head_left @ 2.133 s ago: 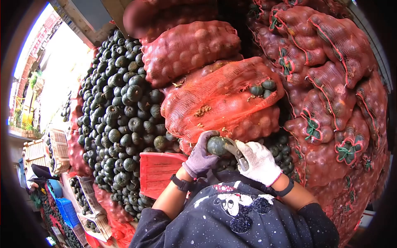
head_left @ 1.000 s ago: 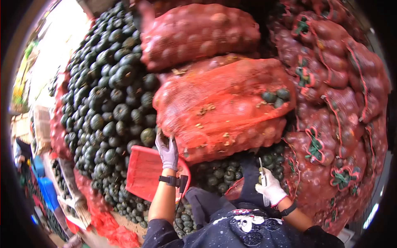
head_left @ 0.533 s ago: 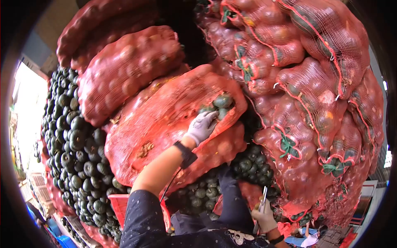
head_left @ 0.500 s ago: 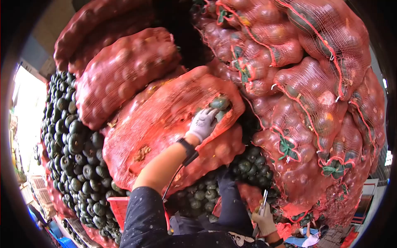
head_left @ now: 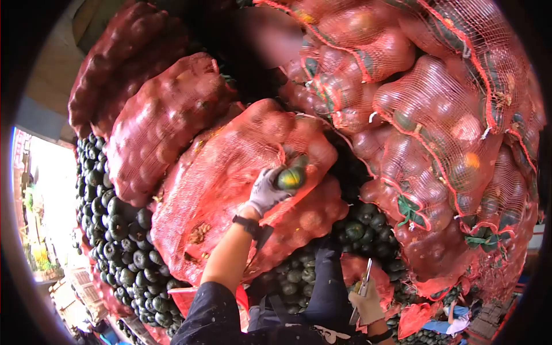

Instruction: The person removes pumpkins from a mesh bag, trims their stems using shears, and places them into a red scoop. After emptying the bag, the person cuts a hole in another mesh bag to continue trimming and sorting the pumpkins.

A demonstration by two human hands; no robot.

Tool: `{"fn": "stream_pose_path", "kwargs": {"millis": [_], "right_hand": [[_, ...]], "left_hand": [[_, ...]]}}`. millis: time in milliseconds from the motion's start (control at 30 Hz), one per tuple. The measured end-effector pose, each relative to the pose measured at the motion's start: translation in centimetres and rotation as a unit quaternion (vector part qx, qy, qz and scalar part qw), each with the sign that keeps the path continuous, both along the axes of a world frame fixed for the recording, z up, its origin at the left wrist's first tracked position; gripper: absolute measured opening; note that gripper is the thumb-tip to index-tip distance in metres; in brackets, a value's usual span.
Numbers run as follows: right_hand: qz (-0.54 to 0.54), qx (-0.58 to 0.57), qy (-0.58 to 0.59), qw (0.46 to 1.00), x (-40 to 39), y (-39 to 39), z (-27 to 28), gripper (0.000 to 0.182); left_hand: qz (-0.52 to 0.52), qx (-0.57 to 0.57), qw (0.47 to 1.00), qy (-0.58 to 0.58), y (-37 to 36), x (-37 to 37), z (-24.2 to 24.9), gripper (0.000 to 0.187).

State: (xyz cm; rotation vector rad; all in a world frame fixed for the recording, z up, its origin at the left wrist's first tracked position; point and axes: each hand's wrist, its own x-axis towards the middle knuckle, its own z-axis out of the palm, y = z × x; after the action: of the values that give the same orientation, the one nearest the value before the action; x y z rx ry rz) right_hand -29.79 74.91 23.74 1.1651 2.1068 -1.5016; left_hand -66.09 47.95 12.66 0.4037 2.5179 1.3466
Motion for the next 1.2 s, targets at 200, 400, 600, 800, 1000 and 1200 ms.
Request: {"fn": "stream_pose_path", "kwargs": {"millis": [200, 400, 600, 800, 1000, 1200], "right_hand": [[0.083, -0.004, 0.056, 0.995, -3.8, -4.0, 1.2, 0.056], [0.187, 0.003, 0.073, 0.98, -5.8, -8.4, 2.0, 0.066], [0.219, 0.041, 0.038, 0.974, -5.8, -10.3, 2.3, 0.072], [0.212, 0.027, 0.022, 0.977, -6.1, -9.1, 3.8, 0.07], [0.231, 0.053, 0.052, 0.97, -5.5, -8.9, 2.5, 0.07], [0.345, 0.065, 0.14, 0.926, -6.3, -16.0, 5.2, 0.058]], "left_hand": [[0.104, 0.643, 0.664, -0.367, -4.2, 10.4, 4.4, 0.069], [0.139, 0.784, 0.457, -0.396, -7.7, 13.9, -1.9, 0.065], [0.256, 0.655, 0.595, -0.389, -7.2, 9.7, -3.5, 0.069], [0.272, 0.381, 0.815, -0.342, -9.0, 17.3, 2.0, 0.086], [0.214, 0.637, 0.553, -0.493, -16.9, 34.5, 8.4, 0.079], [0.176, 0.686, 0.605, -0.363, -17.5, 30.5, 13.3, 0.089]]}}
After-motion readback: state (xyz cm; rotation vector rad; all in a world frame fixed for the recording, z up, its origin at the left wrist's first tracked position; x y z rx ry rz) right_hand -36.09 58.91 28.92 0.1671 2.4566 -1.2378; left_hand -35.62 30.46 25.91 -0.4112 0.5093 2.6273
